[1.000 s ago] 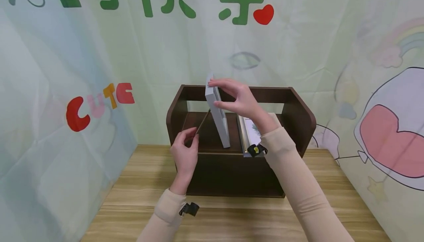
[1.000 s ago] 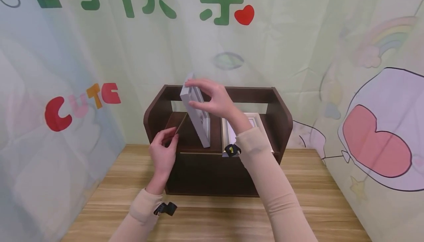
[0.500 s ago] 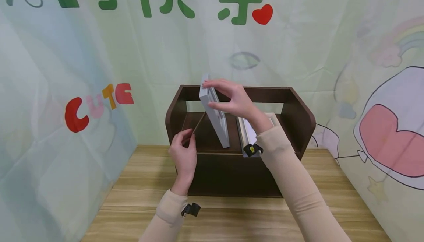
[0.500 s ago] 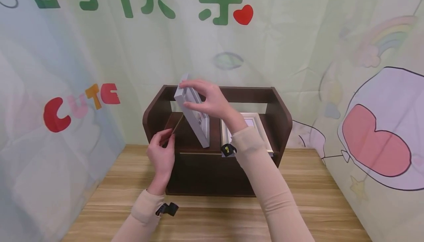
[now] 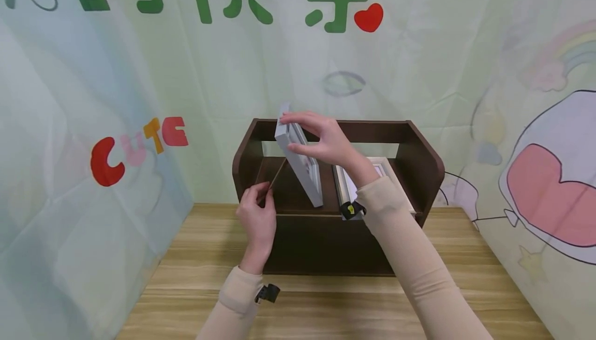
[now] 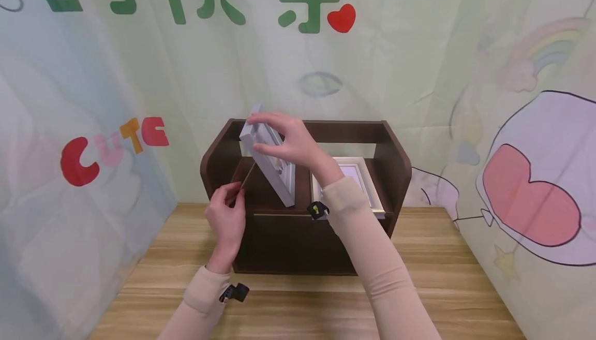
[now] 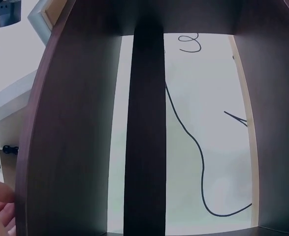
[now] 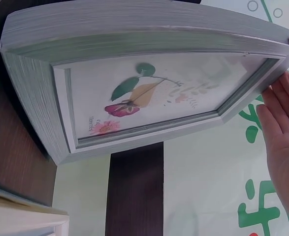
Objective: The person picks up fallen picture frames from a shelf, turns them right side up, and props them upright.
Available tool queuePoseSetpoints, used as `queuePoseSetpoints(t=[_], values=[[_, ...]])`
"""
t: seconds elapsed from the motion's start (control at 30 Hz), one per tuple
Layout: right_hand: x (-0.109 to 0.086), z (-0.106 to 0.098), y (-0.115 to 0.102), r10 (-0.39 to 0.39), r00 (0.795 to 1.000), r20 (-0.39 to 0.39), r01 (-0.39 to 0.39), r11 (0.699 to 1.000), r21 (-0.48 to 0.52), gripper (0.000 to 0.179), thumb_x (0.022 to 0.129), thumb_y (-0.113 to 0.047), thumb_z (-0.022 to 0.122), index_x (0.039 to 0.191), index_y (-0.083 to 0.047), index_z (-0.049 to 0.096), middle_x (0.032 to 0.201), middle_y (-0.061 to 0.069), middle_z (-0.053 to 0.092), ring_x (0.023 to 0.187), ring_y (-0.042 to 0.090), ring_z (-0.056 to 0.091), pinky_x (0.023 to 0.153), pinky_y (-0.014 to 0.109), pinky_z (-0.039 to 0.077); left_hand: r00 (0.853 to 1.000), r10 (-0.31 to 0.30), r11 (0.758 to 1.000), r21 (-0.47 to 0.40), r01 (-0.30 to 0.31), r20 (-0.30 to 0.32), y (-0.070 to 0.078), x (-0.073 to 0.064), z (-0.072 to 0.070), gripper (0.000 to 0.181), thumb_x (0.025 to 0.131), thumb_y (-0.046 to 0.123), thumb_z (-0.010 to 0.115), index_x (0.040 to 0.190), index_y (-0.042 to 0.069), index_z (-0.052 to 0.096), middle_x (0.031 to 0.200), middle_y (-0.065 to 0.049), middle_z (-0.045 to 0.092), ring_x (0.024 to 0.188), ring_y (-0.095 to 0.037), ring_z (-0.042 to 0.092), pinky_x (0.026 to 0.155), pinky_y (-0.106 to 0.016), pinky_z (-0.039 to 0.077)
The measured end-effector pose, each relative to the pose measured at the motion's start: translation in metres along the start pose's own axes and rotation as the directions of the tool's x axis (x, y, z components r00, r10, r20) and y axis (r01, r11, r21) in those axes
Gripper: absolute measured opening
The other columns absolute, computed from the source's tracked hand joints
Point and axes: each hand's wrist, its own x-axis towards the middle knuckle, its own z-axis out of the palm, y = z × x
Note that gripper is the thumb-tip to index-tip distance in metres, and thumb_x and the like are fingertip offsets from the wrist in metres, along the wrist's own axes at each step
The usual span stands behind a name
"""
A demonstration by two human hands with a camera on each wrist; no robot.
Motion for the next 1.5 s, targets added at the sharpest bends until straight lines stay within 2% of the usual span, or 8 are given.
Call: queuePoseSetpoints(t=[0.23,0.4,0.53,0.7,0.83,1.1,1.27,1.5], values=[[-0.001,-0.001,-0.001,-0.022,1.000,-0.005,0.022,1.000,-0.002,0.047,0.081,-0.001,0.070,0.125,0.007,0.056,0.130,0.022,0.056,0.127,0.031,0.049,0.109,0.028,0.038,1.000,0.013,1.000,0.004,-0.013,0.023,-0.001,0.000,0.000,0.008,0.084,0.001,0.068,0.092,0.002,0.070,0.089,-0.012,0.067,0.084,-0.022,0.068,0.075,-0.031,0.057],[-0.002,-0.001,-0.001,-0.040,0.999,-0.009,0.040,0.999,-0.008,0.047,0.082,-0.001,0.070,0.125,0.007,0.056,0.131,0.022,0.055,0.127,0.032,0.049,0.109,0.029,0.038,0.999,0.035,0.999,-0.002,-0.035,0.013,-0.003,-0.001,0.000,0.013,0.081,-0.003,0.070,0.093,0.001,0.070,0.090,-0.012,0.067,0.084,-0.022,0.067,0.075,-0.033,0.057],[-0.003,-0.002,0.001,-0.027,0.999,-0.025,0.027,1.000,0.016,0.045,0.082,0.000,0.069,0.125,0.008,0.056,0.130,0.022,0.056,0.127,0.031,0.050,0.109,0.034,0.038,0.999,0.039,0.999,-0.012,-0.039,0.017,-0.003,-0.002,0.000,0.019,0.080,-0.001,0.071,0.099,0.001,0.069,0.095,-0.013,0.067,0.089,-0.024,0.067,0.079,-0.033,0.056],[-0.004,-0.004,0.005,0.064,0.997,-0.036,-0.062,0.997,0.049,0.044,0.086,-0.002,0.066,0.127,0.007,0.054,0.131,0.022,0.056,0.128,0.029,0.049,0.109,0.036,0.038,0.999,0.047,0.999,-0.025,-0.047,0.008,0.000,-0.003,-0.002,0.030,0.080,0.008,0.075,0.108,0.003,0.068,0.101,-0.013,0.066,0.095,-0.024,0.065,0.084,-0.034,0.054],[-0.004,-0.007,0.009,0.150,0.988,-0.041,-0.149,0.988,0.036,0.044,0.089,-0.006,0.064,0.130,0.005,0.052,0.133,0.020,0.055,0.128,0.027,0.049,0.109,0.035,0.038,0.998,0.069,0.996,-0.050,-0.069,-0.012,0.010,0.000,-0.003,0.035,0.078,0.015,0.077,0.110,0.005,0.068,0.102,-0.012,0.065,0.096,-0.023,0.062,0.083,-0.034,0.052],[0.004,-0.009,0.055,0.292,0.956,-0.033,-0.289,0.955,0.070,0.050,0.089,-0.016,0.066,0.135,-0.005,0.051,0.136,0.010,0.055,0.128,0.019,0.050,0.108,0.028,0.038,0.998,0.067,0.983,-0.168,-0.068,-0.014,0.035,0.005,0.000,0.035,0.075,0.017,0.080,0.107,0.006,0.069,0.098,-0.012,0.065,0.091,-0.021,0.062,0.078,-0.032,0.053],[0.007,-0.011,0.068,0.353,0.936,-0.009,-0.352,0.935,0.053,0.052,0.088,-0.018,0.068,0.135,-0.002,0.050,0.136,0.012,0.055,0.126,0.021,0.052,0.107,0.031,0.041,0.998,0.063,0.974,-0.219,-0.062,-0.001,0.047,0.006,0.005,0.034,0.075,0.016,0.081,0.105,0.006,0.069,0.097,-0.013,0.064,0.088,-0.023,0.062,0.074,-0.036,0.053],[0.008,-0.010,0.084,0.438,0.899,0.019,-0.438,0.898,0.037,0.050,0.088,-0.014,0.068,0.133,-0.001,0.050,0.135,0.015,0.055,0.125,0.025,0.053,0.105,0.035,0.043,0.999,0.052,0.973,-0.224,-0.048,0.010,0.058,0.003,0.013,0.033,0.077,0.020,0.079,0.104,0.005,0.066,0.095,-0.010,0.061,0.087,-0.018,0.059,0.073,-0.030,0.052]])
